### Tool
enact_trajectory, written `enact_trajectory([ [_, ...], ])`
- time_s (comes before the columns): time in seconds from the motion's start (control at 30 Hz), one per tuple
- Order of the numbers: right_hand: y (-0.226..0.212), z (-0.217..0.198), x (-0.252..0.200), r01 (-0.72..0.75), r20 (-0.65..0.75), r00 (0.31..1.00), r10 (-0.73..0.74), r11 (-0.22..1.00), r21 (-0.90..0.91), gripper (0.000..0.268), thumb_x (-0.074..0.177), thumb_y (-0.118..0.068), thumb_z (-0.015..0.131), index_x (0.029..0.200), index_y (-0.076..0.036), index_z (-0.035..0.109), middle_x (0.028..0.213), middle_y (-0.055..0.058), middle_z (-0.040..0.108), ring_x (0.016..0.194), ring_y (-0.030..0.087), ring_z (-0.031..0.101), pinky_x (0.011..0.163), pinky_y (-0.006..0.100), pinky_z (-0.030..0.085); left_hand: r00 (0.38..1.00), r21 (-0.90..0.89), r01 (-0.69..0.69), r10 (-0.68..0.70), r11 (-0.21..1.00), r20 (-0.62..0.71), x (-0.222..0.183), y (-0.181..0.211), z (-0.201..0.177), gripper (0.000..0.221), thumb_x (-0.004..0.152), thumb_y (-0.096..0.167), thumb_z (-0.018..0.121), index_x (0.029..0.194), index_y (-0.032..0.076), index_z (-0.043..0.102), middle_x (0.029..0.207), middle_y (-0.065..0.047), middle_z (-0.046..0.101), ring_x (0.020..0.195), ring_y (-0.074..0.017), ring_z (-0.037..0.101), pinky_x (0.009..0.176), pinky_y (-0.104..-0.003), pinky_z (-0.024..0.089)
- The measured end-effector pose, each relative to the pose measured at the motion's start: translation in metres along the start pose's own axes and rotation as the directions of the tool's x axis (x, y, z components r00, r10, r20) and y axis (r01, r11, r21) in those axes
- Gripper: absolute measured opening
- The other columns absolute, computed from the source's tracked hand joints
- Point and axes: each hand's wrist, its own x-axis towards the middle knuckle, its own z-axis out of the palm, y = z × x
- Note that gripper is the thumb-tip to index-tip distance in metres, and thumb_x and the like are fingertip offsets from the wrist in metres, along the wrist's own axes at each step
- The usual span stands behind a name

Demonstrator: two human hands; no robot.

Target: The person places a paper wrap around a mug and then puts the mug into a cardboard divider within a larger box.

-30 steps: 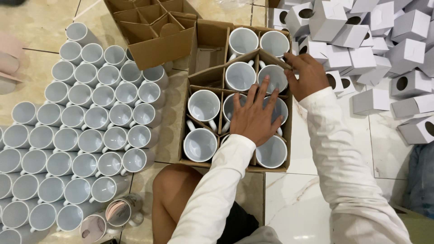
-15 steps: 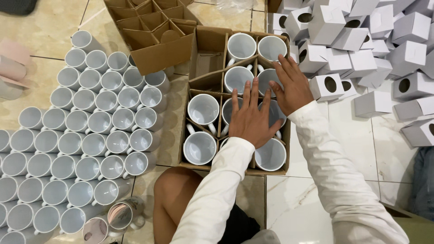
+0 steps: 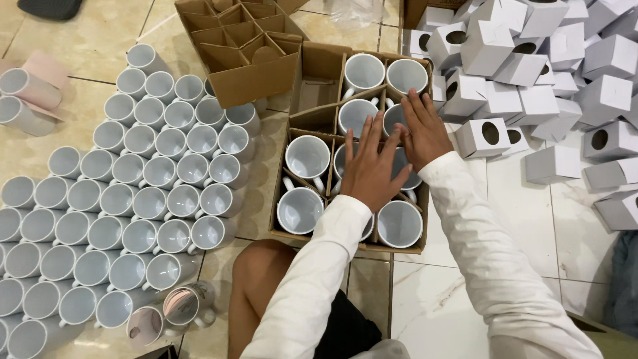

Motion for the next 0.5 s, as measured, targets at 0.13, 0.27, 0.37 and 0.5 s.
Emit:
enact_trajectory([
  [0.13, -0.006, -0.004, -0.002, 0.021, -0.031, 0.999, -0.02, 0.998, 0.051, 0.051, 0.105, -0.037, 0.038, 0.147, -0.009, 0.036, 0.157, 0.008, 0.026, 0.141, 0.035, 0.024, 0.097, 0.062, 0.04, 0.988, 0.026, 0.007, -0.003, 1.0, -0.153, -0.007, -0.02, -0.025, 0.052, 0.08, 0.034, 0.065, 0.124, 0.009, 0.055, 0.14, -0.018, 0.043, 0.135, -0.0377, 0.039, 0.111, -0.063, 0.023],
  [0.27, 0.004, 0.002, 0.001, 0.113, -0.128, 0.986, -0.107, 0.993, 0.035, 0.049, 0.105, -0.033, 0.041, 0.143, -0.002, 0.043, 0.15, 0.018, 0.036, 0.137, 0.04, 0.031, 0.105, 0.055, 0.035, 0.965, -0.026, 0.033, -0.039, 0.999, -0.259, -0.036, -0.039, -0.067, 0.042, 0.082, 0.03, 0.066, 0.118, 0.01, 0.059, 0.127, -0.012, 0.05, 0.126, -0.0345, 0.048, 0.106, -0.059, 0.03],
  [0.37, 0.006, 0.001, 0.002, 0.128, -0.136, 0.984, -0.118, 0.99, 0.062, 0.047, 0.104, -0.027, 0.045, 0.142, 0.0, 0.045, 0.149, 0.021, 0.038, 0.135, 0.043, 0.032, 0.102, 0.058, 0.036, 0.934, -0.088, 0.035, -0.064, 0.995, -0.352, -0.071, -0.042, -0.106, 0.033, 0.084, 0.021, 0.068, 0.113, 0.008, 0.061, 0.12, -0.011, 0.054, 0.12, -0.0355, 0.052, 0.105, -0.056, 0.031],
  [0.5, -0.016, -0.038, -0.003, -0.054, 0.039, 0.998, 0.049, 0.991, 0.121, 0.047, 0.102, -0.022, 0.049, 0.147, -0.01, 0.041, 0.156, 0.015, 0.024, 0.139, 0.048, 0.015, 0.092, 0.082, 0.025, 0.878, -0.176, 0.038, -0.117, 0.984, -0.465, -0.133, -0.041, -0.156, 0.025, 0.084, 0.01, 0.068, 0.108, 0.004, 0.064, 0.112, -0.01, 0.059, 0.115, -0.0365, 0.058, 0.108, -0.049, 0.032],
])
